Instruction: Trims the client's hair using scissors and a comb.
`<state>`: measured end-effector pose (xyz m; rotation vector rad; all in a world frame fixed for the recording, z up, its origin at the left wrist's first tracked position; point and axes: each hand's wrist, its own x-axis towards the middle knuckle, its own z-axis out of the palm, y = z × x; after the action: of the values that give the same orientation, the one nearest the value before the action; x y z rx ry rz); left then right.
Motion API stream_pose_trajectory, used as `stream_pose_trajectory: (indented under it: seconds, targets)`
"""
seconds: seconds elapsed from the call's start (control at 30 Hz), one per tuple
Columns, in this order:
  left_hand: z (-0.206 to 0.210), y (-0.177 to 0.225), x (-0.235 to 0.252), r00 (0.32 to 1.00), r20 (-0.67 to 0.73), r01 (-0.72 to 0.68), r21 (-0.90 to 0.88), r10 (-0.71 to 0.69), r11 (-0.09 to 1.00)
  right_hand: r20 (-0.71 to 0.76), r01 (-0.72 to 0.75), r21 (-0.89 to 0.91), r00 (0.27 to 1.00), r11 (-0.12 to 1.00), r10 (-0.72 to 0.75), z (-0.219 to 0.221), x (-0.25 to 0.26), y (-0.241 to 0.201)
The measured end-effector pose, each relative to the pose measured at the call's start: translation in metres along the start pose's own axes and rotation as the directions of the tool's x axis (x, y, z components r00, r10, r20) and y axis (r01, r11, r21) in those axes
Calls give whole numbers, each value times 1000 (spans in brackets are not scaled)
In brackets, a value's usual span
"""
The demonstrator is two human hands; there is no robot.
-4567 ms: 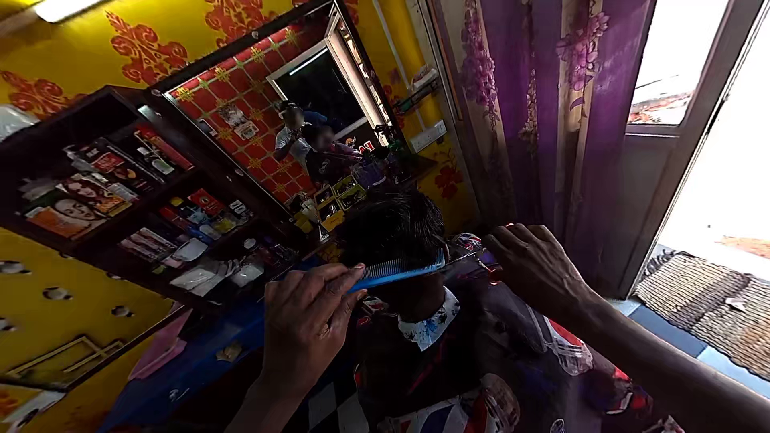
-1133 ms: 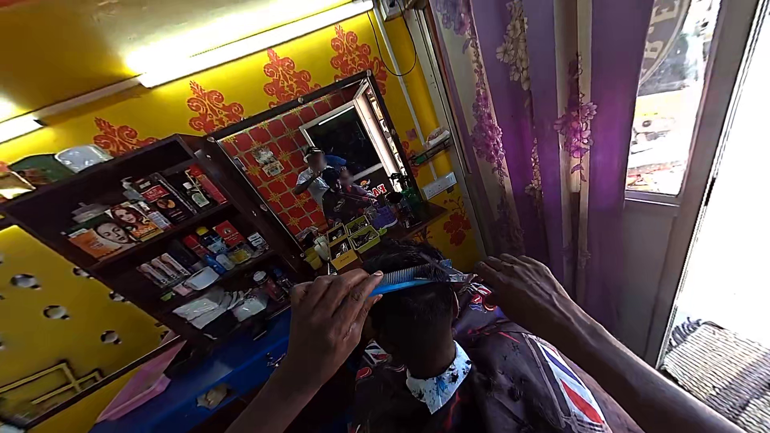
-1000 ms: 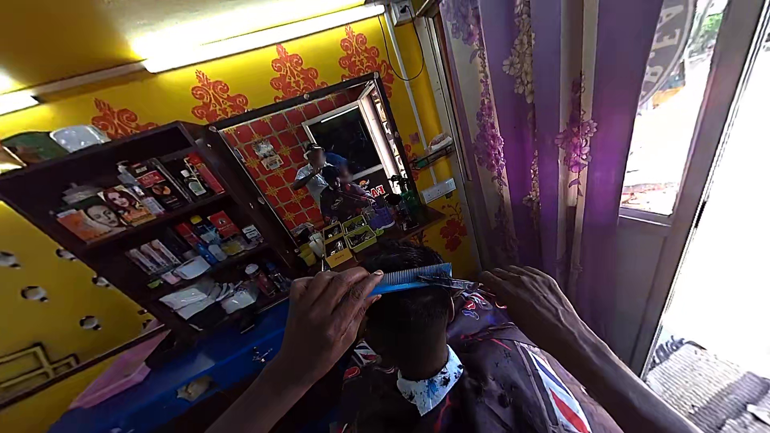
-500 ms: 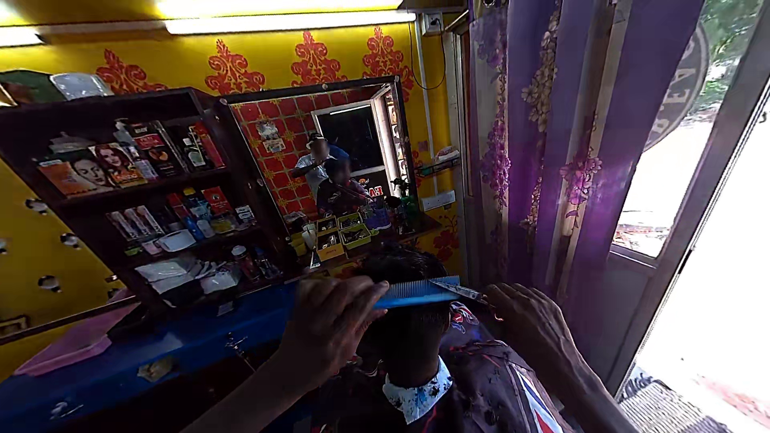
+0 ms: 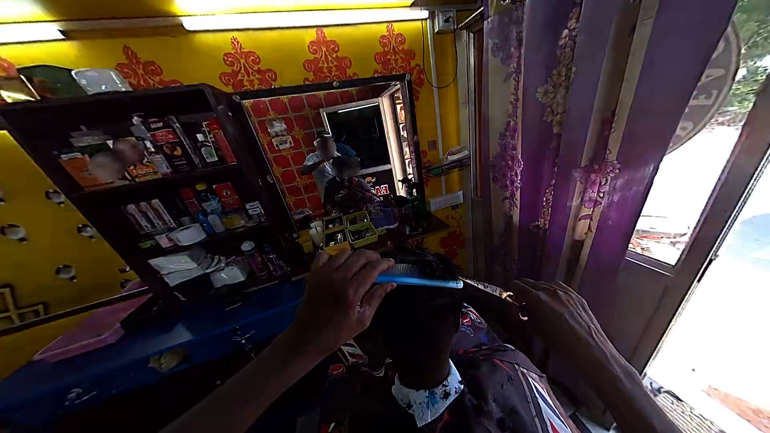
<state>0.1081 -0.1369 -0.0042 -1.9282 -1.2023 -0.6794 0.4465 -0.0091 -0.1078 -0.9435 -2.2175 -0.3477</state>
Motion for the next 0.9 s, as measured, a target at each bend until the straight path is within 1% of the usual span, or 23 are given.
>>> stream_pose_trajectory:
  seconds: [0.07, 0.13, 0.17, 0.23, 0.3, 0.33, 0.43, 0.53, 0.6, 0.63, 0.67, 0.73, 0.8, 0.83, 0.9]
  targets:
    - [1, 0, 1, 999, -31, -23, 4, 23, 1000, 88, 12, 9, 996, 1000, -13, -6, 5, -3]
    - [3, -1, 1, 996, -64, -57, -1, 57, 998, 226, -5, 1, 974, 1000, 4, -15, 14, -9]
    - [4, -2, 1, 994, -80, -77, -8, 76, 997, 266, -5, -8, 964, 1000, 7, -18, 20, -13]
    - [5, -3, 0, 989, -107, -102, -18, 100, 995, 249, 35, -26, 968, 999, -28, -21, 28, -20]
    - [5, -3, -1, 986, -121, -117, -24, 113, 993, 142, 119, -39, 983, 992, -112, -17, 31, -24]
    - [5, -4, -1, 985, -122, -122, -24, 118, 992, 114, 139, -54, 985, 989, -132, -16, 32, -24]
    - [1, -4, 0, 987, -97, -128, -17, 126, 992, 87, 114, -43, 990, 993, -110, -20, 29, -23]
    - [0, -2, -1, 986, -139, -96, -28, 91, 995, 48, 13, -32, 999, 999, -11, -24, 20, -21]
    - [-2, 5, 1, 986, -167, -5, -61, -5, 998, -94, -105, 19, 990, 994, 107, -17, 11, -21]
    - [-6, 9, 5, 988, -138, 54, -77, -64, 996, -153, -182, 55, 970, 982, 188, -14, 8, -23]
    - [-9, 13, 10, 989, -86, 110, -98, -118, 989, -177, -261, 83, 946, 962, 272, -12, 5, -26]
    - [-13, 17, 15, 977, 62, 210, -166, -202, 964, -133, -391, 147, 902, 909, 410, -12, -3, -26]
    - [-16, 20, 13, 963, 183, 236, -210, -199, 949, -67, -456, 170, 879, 874, 472, -12, -16, -22]
    - [-18, 22, 8, 962, 204, 224, -206, -182, 953, -54, -469, 170, 874, 867, 484, -12, -23, -20]
    - [-21, 27, -8, 977, 168, 158, -175, -128, 972, -45, -492, 150, 863, 858, 503, -13, -40, -16]
